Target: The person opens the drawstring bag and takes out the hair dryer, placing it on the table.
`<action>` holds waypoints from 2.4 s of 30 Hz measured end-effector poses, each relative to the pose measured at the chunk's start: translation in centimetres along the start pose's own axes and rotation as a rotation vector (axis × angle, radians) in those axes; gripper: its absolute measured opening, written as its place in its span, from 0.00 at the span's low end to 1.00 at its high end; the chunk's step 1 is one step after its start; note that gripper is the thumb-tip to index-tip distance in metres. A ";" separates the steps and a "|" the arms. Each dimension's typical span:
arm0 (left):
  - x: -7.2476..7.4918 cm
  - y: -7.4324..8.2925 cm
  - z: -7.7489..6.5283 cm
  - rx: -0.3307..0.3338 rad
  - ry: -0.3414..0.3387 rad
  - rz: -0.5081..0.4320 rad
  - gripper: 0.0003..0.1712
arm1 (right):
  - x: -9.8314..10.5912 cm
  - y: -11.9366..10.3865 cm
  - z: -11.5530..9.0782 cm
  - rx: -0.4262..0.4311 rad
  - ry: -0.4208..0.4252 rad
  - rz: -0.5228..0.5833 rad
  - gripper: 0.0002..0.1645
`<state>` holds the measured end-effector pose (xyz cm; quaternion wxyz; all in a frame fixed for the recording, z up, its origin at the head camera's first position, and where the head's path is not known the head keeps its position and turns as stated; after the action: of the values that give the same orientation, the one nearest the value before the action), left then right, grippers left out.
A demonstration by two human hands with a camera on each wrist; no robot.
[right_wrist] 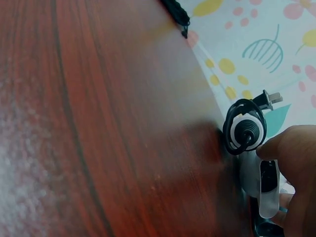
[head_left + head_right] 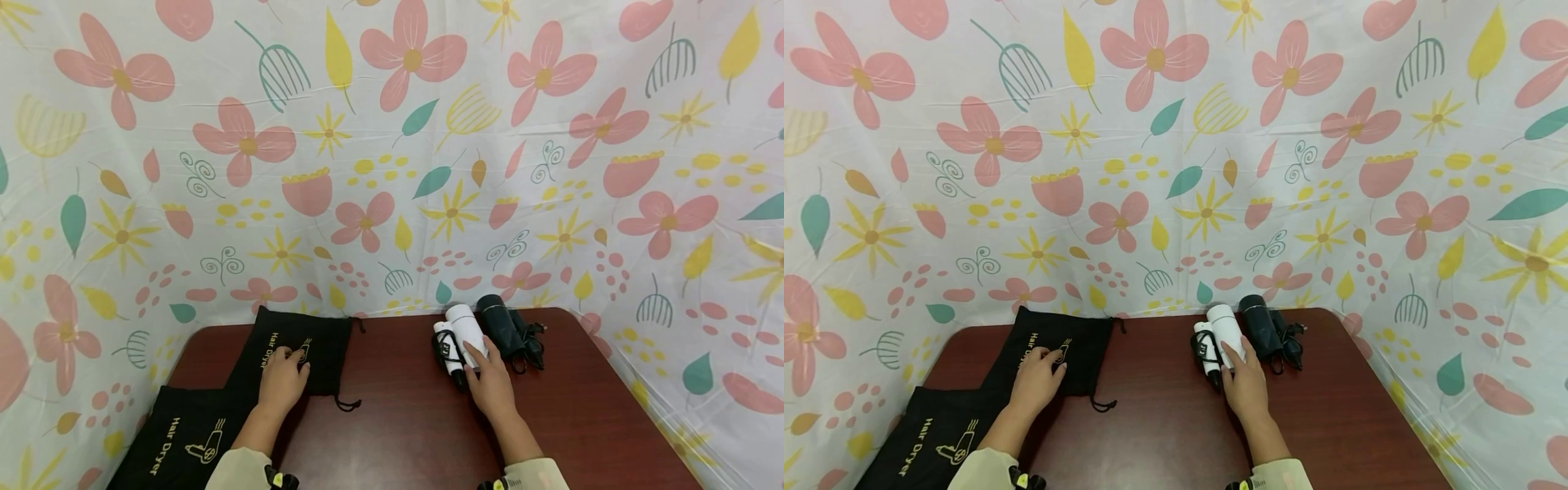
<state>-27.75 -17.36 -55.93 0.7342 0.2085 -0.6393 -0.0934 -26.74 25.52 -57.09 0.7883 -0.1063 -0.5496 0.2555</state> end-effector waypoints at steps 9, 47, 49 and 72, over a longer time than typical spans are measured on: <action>0.2 -0.7 0.6 0.041 -0.147 0.042 0.29 | -0.2 0.2 0.1 0.007 0.004 -0.011 0.31; 1.9 -2.5 1.5 0.114 -0.268 0.132 0.33 | -0.2 0.1 1.1 0.015 0.034 -0.018 0.31; 2.1 -2.5 1.7 0.116 -0.276 0.129 0.33 | -0.1 0.1 1.1 0.012 0.023 -0.019 0.31; 2.5 -3.9 2.4 0.154 -0.291 0.143 0.34 | -0.3 0.6 1.7 0.009 0.015 -0.029 0.31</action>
<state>-29.14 -22.31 -55.09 0.6206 0.2022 -0.7573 -0.0209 -28.55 25.65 -57.00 0.7964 -0.0967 -0.5442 0.2456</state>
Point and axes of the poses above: each hand's wrist, its own z-axis towards the middle knuckle, its own x-axis out of the back of the hand, y = z × x, the point moved 2 cm from there along z, towards the middle knuckle, and after that the axes turned 11 degrees about x, right-handed, at the moved point
